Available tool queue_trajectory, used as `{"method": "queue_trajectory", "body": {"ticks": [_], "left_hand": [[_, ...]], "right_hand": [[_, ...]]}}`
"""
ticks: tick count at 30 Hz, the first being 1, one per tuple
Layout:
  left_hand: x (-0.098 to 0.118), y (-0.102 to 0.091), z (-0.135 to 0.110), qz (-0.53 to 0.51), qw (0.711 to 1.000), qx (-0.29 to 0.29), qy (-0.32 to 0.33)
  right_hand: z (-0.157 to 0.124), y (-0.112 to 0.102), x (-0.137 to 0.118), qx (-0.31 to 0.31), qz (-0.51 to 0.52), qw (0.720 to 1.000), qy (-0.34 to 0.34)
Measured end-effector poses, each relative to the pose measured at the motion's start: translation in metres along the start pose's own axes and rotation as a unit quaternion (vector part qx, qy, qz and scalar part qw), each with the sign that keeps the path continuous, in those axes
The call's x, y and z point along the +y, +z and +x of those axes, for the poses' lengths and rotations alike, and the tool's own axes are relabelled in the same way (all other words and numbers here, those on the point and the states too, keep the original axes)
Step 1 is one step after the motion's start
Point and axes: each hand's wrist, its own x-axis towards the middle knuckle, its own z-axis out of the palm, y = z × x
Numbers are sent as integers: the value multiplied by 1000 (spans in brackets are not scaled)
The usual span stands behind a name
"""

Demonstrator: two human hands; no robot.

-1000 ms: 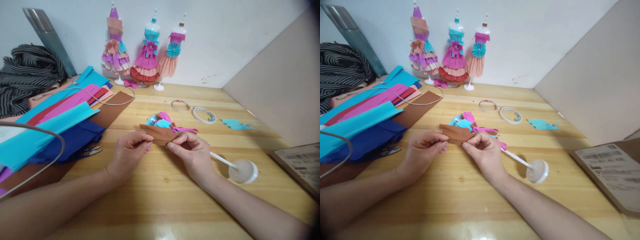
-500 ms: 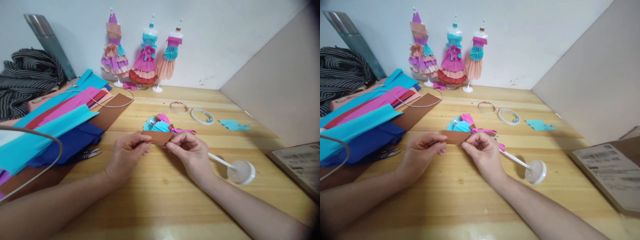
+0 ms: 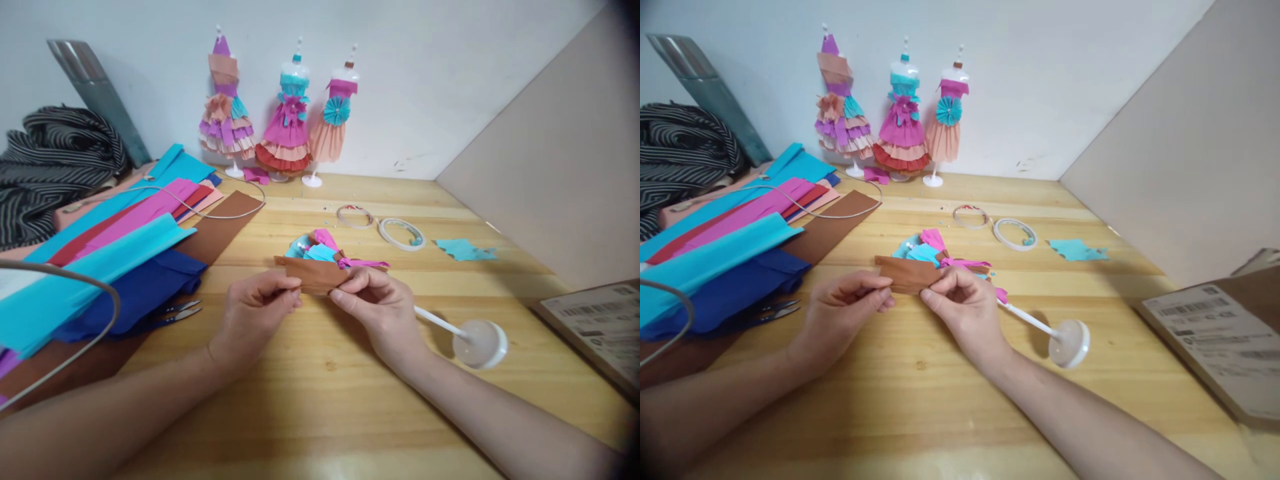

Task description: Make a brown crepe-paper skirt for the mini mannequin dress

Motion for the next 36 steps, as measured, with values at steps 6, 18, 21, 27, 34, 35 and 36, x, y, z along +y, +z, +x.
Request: {"method": "queue_trajectory", "body": {"ticks": [6,18,21,27,34,35,36], "left_hand": [[-3,0,-1,-5,1000,1,7],[-6,0,3,-57,996,-55,-30],[-7,-1,2,-37,998,-50,-13],[-3,0,2,-35,999,-35,-16],[-1,0,2,-33,999,-31,-22],[-2,0,2,-28,999,-29,-16],[-3,0,2,-24,999,-28,-11]], "right_hand": [[0,1,2,3,-4,1000,6],[1,1,2,1,-7,1000,17],[1,0,3,-1,-9,1000,11],[0,1,3,-14,-12,1000,-11],[0,2,1,-16,-13,1000,-17],[0,2,1,-17,-14,1000,-18],[0,2,0,-18,-15,1000,-21]]}}
